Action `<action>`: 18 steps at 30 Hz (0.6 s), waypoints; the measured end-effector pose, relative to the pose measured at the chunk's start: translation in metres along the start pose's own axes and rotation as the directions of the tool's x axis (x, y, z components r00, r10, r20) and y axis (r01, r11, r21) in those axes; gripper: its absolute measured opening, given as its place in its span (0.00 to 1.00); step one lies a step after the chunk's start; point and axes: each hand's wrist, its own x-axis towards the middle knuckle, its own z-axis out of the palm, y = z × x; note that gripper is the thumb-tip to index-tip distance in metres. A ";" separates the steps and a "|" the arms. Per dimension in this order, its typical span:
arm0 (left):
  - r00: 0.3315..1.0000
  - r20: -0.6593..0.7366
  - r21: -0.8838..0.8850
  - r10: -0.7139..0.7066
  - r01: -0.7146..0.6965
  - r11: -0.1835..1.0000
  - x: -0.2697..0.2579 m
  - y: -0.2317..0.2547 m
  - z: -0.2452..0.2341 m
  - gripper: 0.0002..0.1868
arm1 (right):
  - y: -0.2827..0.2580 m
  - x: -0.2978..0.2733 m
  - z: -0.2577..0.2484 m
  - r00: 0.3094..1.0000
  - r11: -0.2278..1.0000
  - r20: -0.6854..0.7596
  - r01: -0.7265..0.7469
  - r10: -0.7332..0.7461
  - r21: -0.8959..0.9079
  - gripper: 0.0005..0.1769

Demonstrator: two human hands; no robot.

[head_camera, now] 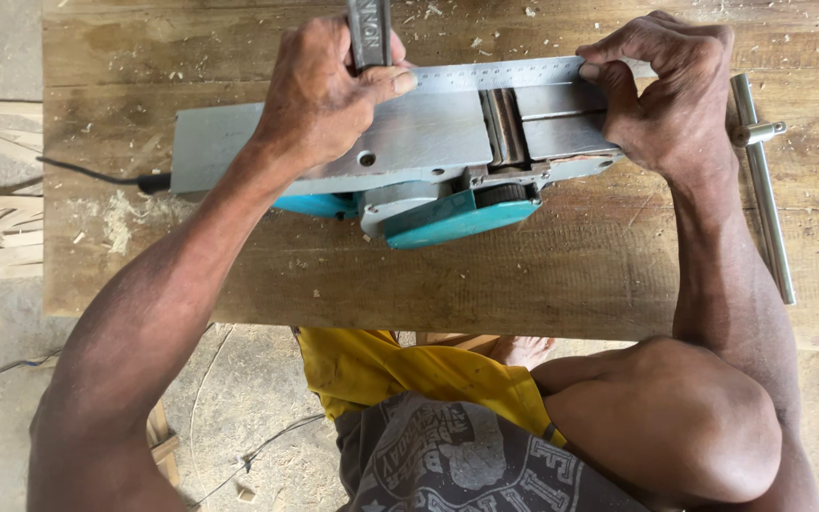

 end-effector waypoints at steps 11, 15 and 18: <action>0.997 -0.055 -0.138 0.062 -0.069 0.988 -0.004 0.004 -0.002 0.08 | 0.016 -0.015 0.007 0.999 1.000 -0.031 -0.016 0.016 -0.010 0.14; 0.994 -0.040 -0.146 0.103 -0.108 0.983 -0.006 0.001 0.003 0.08 | 0.012 -0.021 0.006 0.999 0.998 -0.022 -0.043 0.042 -0.049 0.12; 0.990 -0.044 -0.182 0.136 -0.142 0.973 -0.003 0.000 0.002 0.07 | 0.007 -0.013 0.001 0.997 0.996 -0.047 0.056 -0.059 -0.066 0.11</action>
